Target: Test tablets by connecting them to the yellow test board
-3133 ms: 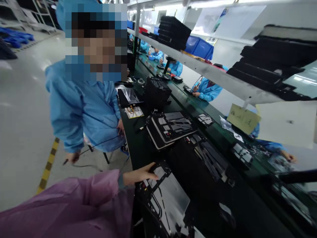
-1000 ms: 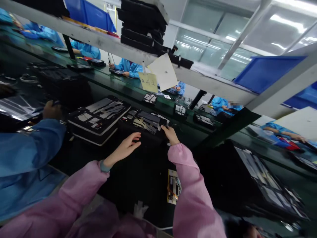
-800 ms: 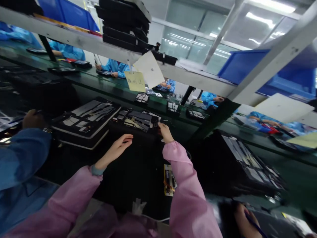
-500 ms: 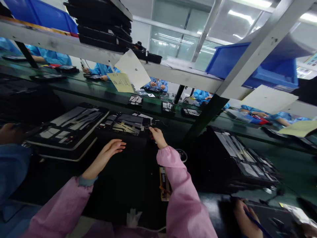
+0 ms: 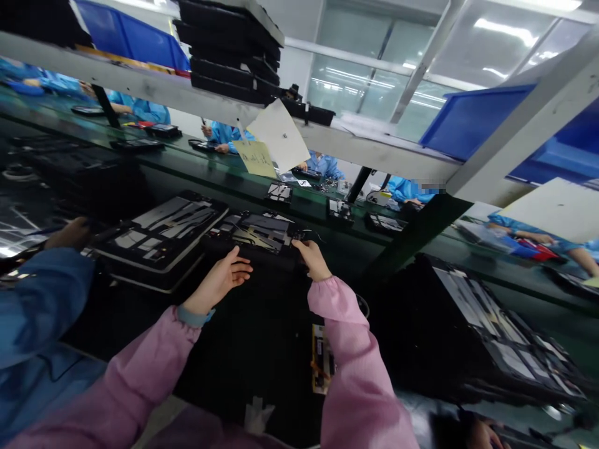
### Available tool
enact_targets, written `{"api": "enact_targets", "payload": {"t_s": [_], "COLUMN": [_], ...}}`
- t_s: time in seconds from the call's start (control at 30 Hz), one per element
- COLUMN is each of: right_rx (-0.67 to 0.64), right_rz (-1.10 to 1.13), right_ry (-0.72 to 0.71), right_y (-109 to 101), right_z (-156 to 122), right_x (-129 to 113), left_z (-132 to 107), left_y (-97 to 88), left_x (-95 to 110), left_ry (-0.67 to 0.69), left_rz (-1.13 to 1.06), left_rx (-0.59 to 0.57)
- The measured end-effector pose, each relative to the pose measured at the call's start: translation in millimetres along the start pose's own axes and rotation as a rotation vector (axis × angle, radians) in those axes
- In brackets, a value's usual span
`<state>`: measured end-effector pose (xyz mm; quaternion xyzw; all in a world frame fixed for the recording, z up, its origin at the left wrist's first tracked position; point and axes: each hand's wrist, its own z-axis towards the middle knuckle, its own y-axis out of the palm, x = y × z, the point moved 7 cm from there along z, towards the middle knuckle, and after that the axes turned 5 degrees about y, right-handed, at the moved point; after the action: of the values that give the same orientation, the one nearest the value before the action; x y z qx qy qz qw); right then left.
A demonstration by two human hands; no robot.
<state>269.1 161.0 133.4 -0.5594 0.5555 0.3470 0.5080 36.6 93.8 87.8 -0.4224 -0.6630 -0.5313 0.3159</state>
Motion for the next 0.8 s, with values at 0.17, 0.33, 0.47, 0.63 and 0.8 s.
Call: {"api": "enact_targets", "payload": {"t_s": [0.17,0.33,0.47,0.63,0.8], "right_rx": [-0.038,0.032,0.179,0.280,0.200], "right_rz": [0.182,0.366,0.421,0.293,-0.102], "right_ry": [-0.026,-0.043,-0.012,0.056,-0.016], "right_y": [5,-26,-71,-69,-17], "right_z": [-21,-64,-134,-206,-203], "right_x": [-18,-13,32,127,173], "left_z": [-4,-35,-90,-135,-147], "left_y": [15.8,37.1,12.1,-86.4,-151.6], "left_x": [4,7,-8,-56,-70], "left_ry": [-0.009,0.152,0.244,0.091,0.179], "left_rz": [0.017,0.210,0.284,0.233,0.866], "left_rx": [-0.019,-0.239,-0.573,-0.468,-0.022]}}
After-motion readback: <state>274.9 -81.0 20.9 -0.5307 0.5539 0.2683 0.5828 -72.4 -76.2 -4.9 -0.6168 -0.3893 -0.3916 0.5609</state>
